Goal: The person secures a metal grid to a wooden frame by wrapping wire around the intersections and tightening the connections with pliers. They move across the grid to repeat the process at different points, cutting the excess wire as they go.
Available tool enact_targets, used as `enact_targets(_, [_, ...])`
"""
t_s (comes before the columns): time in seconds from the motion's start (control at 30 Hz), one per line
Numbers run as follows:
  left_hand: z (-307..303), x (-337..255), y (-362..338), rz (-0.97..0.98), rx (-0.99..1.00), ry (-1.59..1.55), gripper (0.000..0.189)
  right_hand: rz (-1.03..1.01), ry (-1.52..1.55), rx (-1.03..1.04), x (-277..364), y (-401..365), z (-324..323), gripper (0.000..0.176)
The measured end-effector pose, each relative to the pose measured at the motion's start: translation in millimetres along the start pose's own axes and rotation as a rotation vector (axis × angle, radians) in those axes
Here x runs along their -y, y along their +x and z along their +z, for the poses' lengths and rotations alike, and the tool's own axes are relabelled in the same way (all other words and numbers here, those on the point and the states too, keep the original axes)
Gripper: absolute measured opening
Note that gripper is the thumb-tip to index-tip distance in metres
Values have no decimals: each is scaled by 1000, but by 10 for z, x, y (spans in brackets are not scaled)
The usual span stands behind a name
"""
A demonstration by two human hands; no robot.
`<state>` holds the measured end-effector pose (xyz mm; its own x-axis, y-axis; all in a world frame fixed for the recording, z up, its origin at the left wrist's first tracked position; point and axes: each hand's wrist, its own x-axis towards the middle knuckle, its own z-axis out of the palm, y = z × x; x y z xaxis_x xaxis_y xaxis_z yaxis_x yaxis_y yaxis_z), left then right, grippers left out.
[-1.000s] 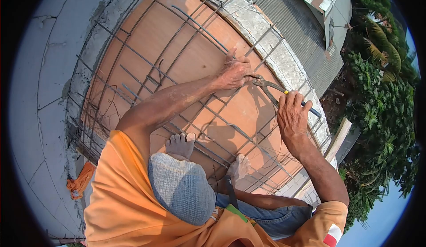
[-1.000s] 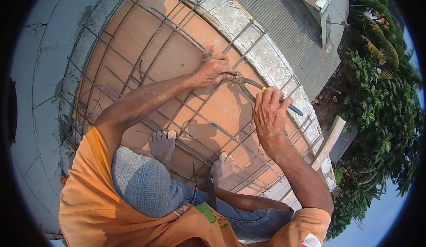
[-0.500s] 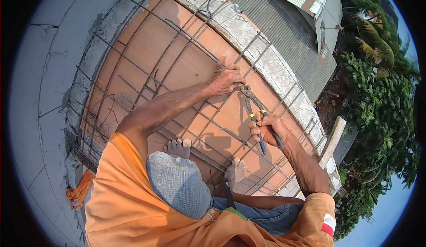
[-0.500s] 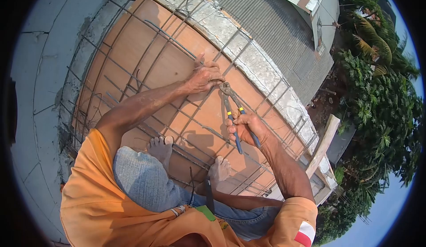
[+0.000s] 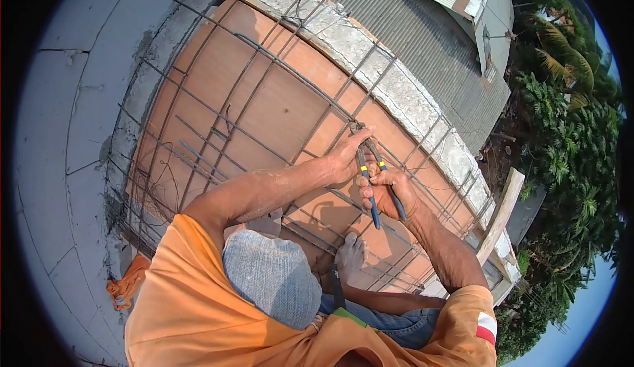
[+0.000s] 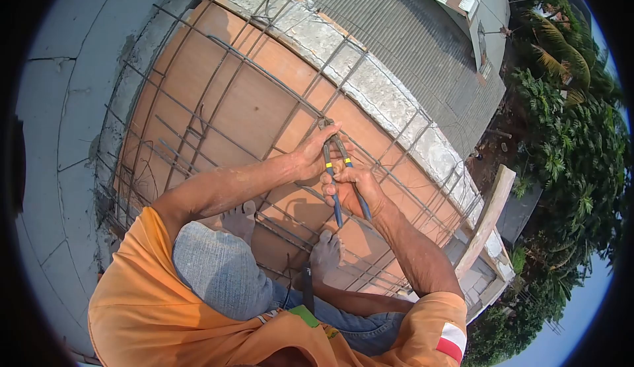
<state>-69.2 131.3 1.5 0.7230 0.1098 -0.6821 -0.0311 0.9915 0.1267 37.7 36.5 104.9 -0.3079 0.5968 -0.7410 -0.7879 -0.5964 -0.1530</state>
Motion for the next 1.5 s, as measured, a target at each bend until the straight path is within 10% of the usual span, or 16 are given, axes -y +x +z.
enact_targets(0.33, [139, 34, 22, 11, 44, -270, 32, -40, -180, -184, -153, -5, -66, 19])
enact_targets(0.43, [168, -10, -54, 60, -25, -207, 27, 173, -602, -481, -189, -419, 349, 34])
enact_targets(0.5, [135, -22, -46, 18, 3, -198, 26, 73, -2141, -430, -147, -693, 590, 53])
enact_targets(0.53, [113, -13, -47, 13, -3, -200, 26, 78, -2136, -424, -90, -694, 636, 53])
enact_targets(0.57, [106, -10, -23, 6, -23, -200, 25, -357, -2141, -509, 15, -656, 674, 61])
enact_targets(0.6, [132, -7, -5, -2, -37, -197, 24, -796, -2094, -594, 98, -630, 688, 69])
enact_targets(0.63, [144, 13, -10, -13, -31, -190, 24, -792, -2090, -611, 88, -555, 576, 69])
enact_targets(0.7, [151, -20, -48, 15, -74, -144, 23, -122, -1683, -651, -5, -294, 218, 83])
enact_targets(0.77, [177, -38, -57, 9, -117, -133, 22, 90, -1405, -652, -186, -201, 288, 90])
enact_targets(1.1, [342, 85, 48, 74, -448, -71, 26, -401, -1653, -841, -758, -158, 103, 45])
enact_targets(1.23, [131, 73, 3, 142, -331, 98, 32, -258, -1198, -627, -662, -203, 101, 34])
enact_targets(1.33, [15, 0, -158, 46, -83, -33, 37, 51, 221, -79, -532, -256, 7, 35])
enact_targets(1.5, [147, 77, -44, -37, 91, -192, 36, 92, 350, 40, -505, -297, -82, 35])
